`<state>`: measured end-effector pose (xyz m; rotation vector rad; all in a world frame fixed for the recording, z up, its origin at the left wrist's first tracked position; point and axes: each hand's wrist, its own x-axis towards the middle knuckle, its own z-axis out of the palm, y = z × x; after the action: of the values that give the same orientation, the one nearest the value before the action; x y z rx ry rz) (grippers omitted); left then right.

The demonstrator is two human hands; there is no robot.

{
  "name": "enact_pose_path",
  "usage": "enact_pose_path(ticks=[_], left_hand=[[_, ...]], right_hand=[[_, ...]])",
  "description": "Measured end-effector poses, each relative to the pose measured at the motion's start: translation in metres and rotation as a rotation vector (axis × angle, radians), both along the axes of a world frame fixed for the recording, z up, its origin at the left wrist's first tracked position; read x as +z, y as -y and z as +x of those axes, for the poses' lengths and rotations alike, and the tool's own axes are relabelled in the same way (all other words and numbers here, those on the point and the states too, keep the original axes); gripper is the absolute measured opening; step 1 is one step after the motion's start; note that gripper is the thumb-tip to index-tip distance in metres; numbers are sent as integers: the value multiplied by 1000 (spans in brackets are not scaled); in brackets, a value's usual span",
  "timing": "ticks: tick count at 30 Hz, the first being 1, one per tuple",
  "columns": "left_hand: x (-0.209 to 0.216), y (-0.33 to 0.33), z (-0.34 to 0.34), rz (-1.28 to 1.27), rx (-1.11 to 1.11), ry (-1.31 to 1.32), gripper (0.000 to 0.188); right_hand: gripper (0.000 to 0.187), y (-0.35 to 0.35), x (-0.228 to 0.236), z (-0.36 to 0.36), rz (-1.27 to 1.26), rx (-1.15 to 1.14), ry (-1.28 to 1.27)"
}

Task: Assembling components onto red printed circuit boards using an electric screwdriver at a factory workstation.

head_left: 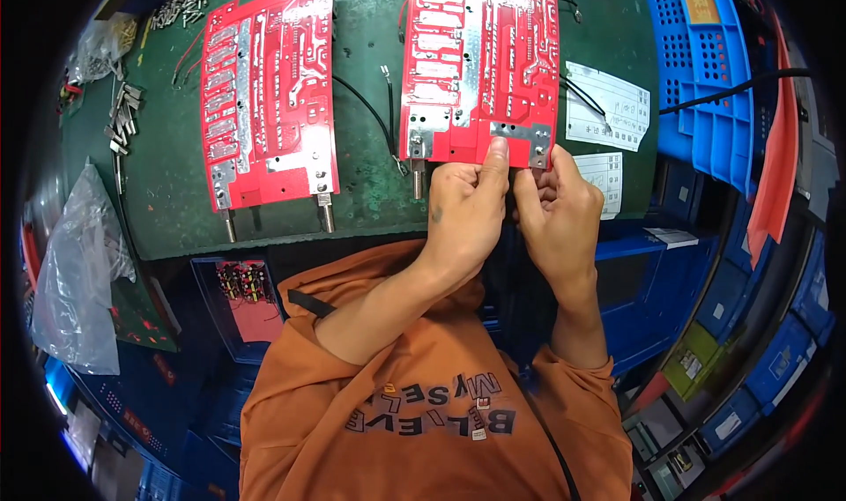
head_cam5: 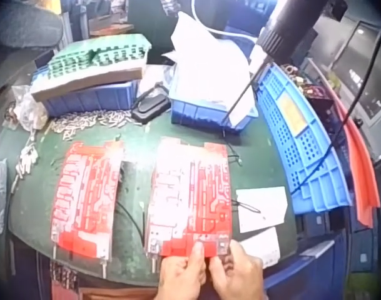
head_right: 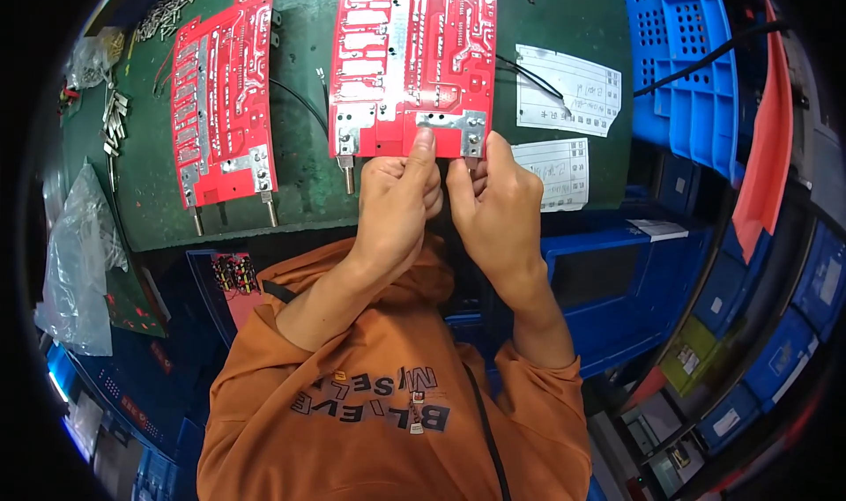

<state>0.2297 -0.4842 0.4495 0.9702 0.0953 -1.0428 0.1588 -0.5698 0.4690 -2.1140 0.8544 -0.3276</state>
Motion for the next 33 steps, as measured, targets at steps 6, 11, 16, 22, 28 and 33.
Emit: enact_pose_path(ticks=[6, 11, 16, 22, 28, 33], left_hand=[[1, 1, 0, 8, 4, -11, 42], [0, 0, -1, 26, 2, -16, 42], [1, -1, 0, 13, 4, -20, 42], [3, 0, 0, 23, 12, -26, 41], [0, 1, 1, 33, -4, 3, 41], [3, 3, 3, 44, 3, 25, 45]], right_hand=[[12, 1, 1, 0, 18, 17, 9], [11, 2, 1, -1, 22, 35, 25], [9, 2, 2, -1, 43, 39, 22], [10, 2, 5, -1, 80, 27, 9], [10, 6, 3, -1, 66, 35, 10], [19, 8, 13, 1, 60, 33, -14]])
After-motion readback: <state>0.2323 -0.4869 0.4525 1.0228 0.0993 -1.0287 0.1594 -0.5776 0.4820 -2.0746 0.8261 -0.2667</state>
